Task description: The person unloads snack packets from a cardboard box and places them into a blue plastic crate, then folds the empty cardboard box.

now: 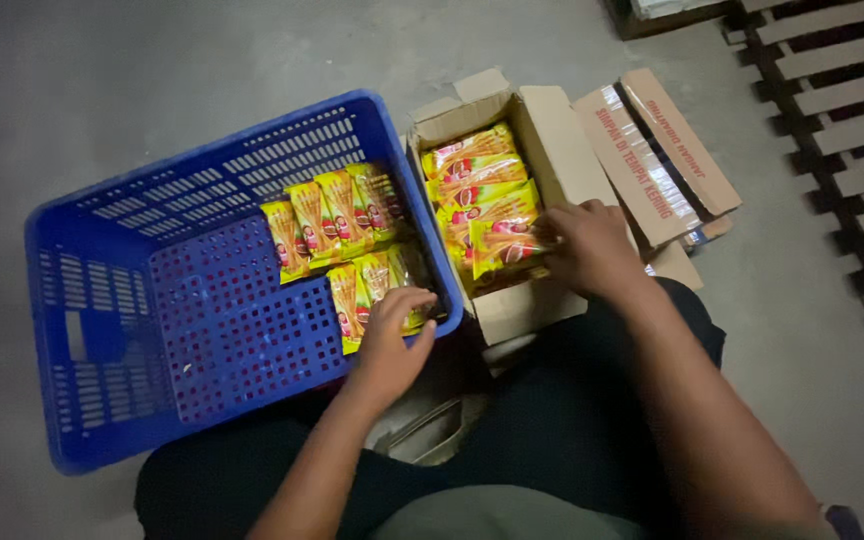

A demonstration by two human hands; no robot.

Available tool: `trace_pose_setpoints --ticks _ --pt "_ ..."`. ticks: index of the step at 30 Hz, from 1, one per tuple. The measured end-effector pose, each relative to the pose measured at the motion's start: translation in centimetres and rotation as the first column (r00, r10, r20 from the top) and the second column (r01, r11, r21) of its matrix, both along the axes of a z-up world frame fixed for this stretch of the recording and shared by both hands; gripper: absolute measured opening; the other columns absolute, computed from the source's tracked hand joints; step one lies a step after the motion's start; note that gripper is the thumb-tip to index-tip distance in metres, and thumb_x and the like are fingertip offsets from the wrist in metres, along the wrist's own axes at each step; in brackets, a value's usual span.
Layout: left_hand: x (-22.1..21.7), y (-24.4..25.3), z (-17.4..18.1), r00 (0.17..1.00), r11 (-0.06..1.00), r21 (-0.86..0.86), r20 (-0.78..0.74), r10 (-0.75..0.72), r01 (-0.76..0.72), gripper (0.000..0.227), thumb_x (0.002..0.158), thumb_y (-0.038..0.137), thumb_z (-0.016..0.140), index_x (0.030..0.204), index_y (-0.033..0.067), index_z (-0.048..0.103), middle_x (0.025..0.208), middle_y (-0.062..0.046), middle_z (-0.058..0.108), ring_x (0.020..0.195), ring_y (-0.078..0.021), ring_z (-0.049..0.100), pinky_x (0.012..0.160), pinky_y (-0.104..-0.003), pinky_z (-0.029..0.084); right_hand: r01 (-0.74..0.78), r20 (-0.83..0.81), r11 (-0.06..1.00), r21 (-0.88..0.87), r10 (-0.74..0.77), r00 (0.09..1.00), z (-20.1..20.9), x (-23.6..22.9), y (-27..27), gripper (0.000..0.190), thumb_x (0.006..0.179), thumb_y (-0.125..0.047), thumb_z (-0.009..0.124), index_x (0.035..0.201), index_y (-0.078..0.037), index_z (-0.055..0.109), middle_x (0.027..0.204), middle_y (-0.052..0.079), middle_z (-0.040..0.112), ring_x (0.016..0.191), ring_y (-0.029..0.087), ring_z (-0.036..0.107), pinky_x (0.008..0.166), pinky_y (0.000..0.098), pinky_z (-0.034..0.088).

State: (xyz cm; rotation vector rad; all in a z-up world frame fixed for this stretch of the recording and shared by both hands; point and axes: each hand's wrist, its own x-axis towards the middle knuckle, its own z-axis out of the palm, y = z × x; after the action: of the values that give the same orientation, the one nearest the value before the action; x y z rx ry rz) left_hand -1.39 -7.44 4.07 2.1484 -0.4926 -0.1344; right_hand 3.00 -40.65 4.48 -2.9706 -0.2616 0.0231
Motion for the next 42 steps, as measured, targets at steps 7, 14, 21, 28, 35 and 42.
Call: trace_pose_setpoints --ticks 7,14,21,28,35,42 --pt "-0.5 -2.7 -0.1 0.981 0.911 0.381 0.047 -0.191 0.159 0.045 0.092 0.022 0.069 0.136 0.0130 0.062 0.154 -0.010 0.045 0.138 -0.0414 0.041 0.113 -0.058 0.036 -0.110 -0.110 0.988 -0.104 0.098 0.989 -4.2 0.8 1.4 0.037 0.075 -0.033 0.080 0.110 -0.028 0.069 0.113 -0.007 0.072 0.108 0.031 0.068 0.093 0.0452 0.050" --pt "0.7 -4.2 0.6 0.914 0.753 0.587 0.054 -0.403 0.297 0.053 0.096 0.034 0.065 0.146 0.0201 0.054 0.153 -0.006 0.045 0.138 -0.0431 0.041 0.113 -0.065 0.029 -0.120 -0.481 0.991 -0.056 0.078 0.873 -5.0 3.5 1.4 0.027 0.080 -0.036 0.064 0.103 -0.032 0.077 0.106 -0.006 0.077 0.108 0.030 0.071 0.093 0.0442 0.050" --pt "1.9 -3.8 -1.0 0.904 0.744 0.564 -0.011 -0.427 0.358 0.060 0.088 0.040 0.069 0.142 0.0201 0.056 0.140 -0.002 0.051 0.132 -0.0423 0.040 0.108 -0.059 0.036 -0.259 -0.683 0.966 -0.009 0.183 0.707 -4.8 6.0 2.7 0.047 0.079 -0.061 0.061 0.104 -0.027 0.081 0.101 0.003 0.080 0.108 0.034 0.072 0.095 0.0411 0.054" --pt "2.6 -4.0 0.4 0.895 0.775 0.466 -0.089 -0.437 0.426 0.055 0.089 0.027 0.069 0.142 0.0179 0.057 0.137 -0.006 0.051 0.126 -0.0444 0.043 0.104 -0.060 0.041 -0.317 -0.711 0.947 -0.059 0.182 0.679 -8.0 7.1 3.9 0.030 0.088 -0.047 0.057 0.109 -0.034 0.073 0.115 -0.004 0.075 0.120 0.029 0.067 0.104 0.0485 0.049" --pt "3.0 -3.5 -0.3 0.888 0.806 0.419 -0.004 -0.460 0.419 0.054 0.082 0.026 0.073 0.135 0.0255 0.062 0.130 -0.002 0.054 0.120 -0.0461 0.047 0.103 -0.059 0.044 -0.216 -0.592 0.967 -0.136 0.096 0.800 -9.9 6.7 4.0 0.027 0.086 -0.043 0.069 0.112 -0.040 0.072 0.124 -0.009 0.069 0.124 0.032 0.060 0.091 0.0578 0.057" --pt "2.9 -3.0 -1.8 0.911 0.874 0.281 -0.003 -0.413 0.397 0.043 0.081 0.024 0.075 0.124 0.0234 0.068 0.130 0.001 0.058 0.120 -0.0419 0.047 0.111 -0.052 0.037 -0.213 -0.476 0.970 -0.119 0.132 0.869 -2.4 5.1 4.3 0.042 0.077 -0.055 0.076 0.115 -0.037 0.071 0.128 -0.007 0.063 0.119 0.035 0.059 0.091 0.0553 0.059"
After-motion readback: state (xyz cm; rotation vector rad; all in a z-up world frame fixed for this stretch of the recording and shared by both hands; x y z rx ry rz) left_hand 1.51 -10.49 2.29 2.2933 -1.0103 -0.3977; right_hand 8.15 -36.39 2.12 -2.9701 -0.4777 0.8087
